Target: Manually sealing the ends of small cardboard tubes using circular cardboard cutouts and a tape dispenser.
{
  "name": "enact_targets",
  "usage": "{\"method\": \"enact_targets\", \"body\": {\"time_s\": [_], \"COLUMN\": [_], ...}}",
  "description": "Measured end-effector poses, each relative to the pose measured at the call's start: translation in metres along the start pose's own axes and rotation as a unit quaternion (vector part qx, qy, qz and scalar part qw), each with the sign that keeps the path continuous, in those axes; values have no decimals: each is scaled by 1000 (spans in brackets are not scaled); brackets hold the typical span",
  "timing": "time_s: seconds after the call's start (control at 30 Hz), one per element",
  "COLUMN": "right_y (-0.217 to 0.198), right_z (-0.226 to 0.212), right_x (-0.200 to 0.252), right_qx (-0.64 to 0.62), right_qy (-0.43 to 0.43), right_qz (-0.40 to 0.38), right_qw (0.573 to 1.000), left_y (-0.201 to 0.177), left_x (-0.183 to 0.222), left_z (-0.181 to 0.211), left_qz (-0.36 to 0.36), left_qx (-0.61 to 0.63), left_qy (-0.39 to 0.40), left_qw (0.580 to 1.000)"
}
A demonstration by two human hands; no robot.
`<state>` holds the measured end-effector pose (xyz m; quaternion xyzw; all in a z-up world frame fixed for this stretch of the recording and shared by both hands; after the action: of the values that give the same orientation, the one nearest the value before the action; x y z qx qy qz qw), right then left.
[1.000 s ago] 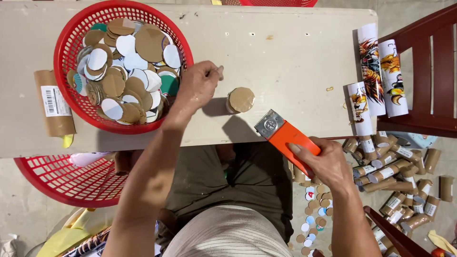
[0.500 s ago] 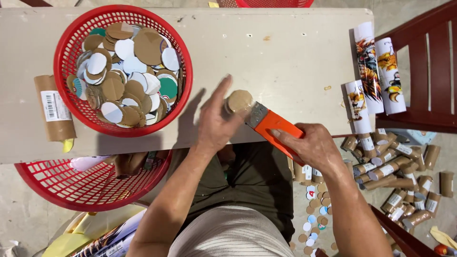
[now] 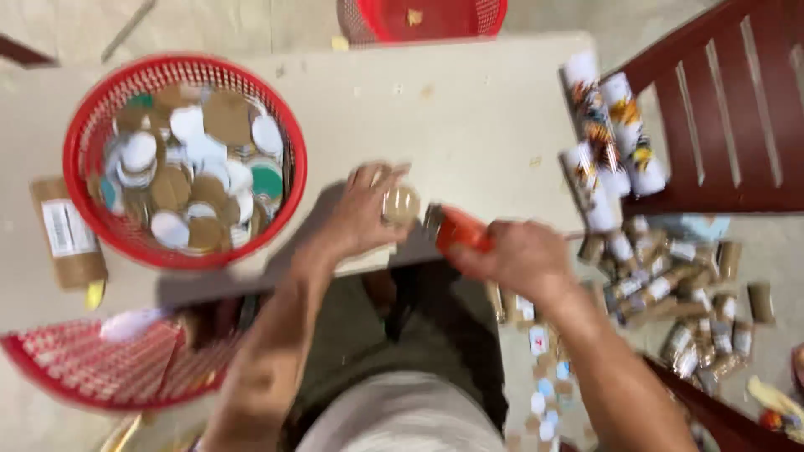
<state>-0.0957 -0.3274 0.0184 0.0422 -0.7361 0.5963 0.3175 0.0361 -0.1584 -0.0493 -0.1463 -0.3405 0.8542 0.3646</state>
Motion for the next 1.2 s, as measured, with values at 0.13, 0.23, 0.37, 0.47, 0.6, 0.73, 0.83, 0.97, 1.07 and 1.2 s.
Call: {"method": "enact_targets", "body": {"time_s": [0.13,0.23,0.37,0.47,0.6,0.73,0.83,0.97,1.07,1.2], "right_y": [-10,6,24,36,35,37,31,23,7,32], "right_z": [22,45,70,77,65,61,54,39,18,32], "right_x": [25,53,57,57,59,59,62,65,76,73], "right_qx": [-164,-361,-410,-460,-475,-423,-405,-308,-215,-276], "right_qy": [-97,123,98,-25,-60,-69,-69,-88,-99,-180], "right_qz": [98,-35,-32,-27,-43,-30,6,79,153,135], "right_qw": [977,924,906,887,877,903,912,944,959,934], "left_y": [3,-4,-35,-19,29,49,53,39,33,54], "left_x": [5,16,56,85,94,93,91,95,104,114], "left_z": [4,8,31,36,46,52,50,52,53,24], "left_qz": [-121,-155,-28,0,-92,-117,-108,-79,-66,-42], "left_qx": [-33,-36,5,144,449,517,525,444,382,492], "left_qy": [-32,-44,3,-43,-193,-215,-182,-190,-207,-211], "left_qw": [992,986,1000,989,867,820,824,872,898,844]}}
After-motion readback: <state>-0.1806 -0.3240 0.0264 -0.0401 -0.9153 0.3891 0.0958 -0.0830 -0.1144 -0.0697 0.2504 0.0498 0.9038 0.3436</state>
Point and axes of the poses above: each hand's wrist, its own x-axis away from the middle knuckle, its own y-axis out of the palm, z = x × y, the point moved 7 cm from there along -x, towards the middle knuckle, and after that the axes turned 4 degrees about -x, right-handed, at the moved point
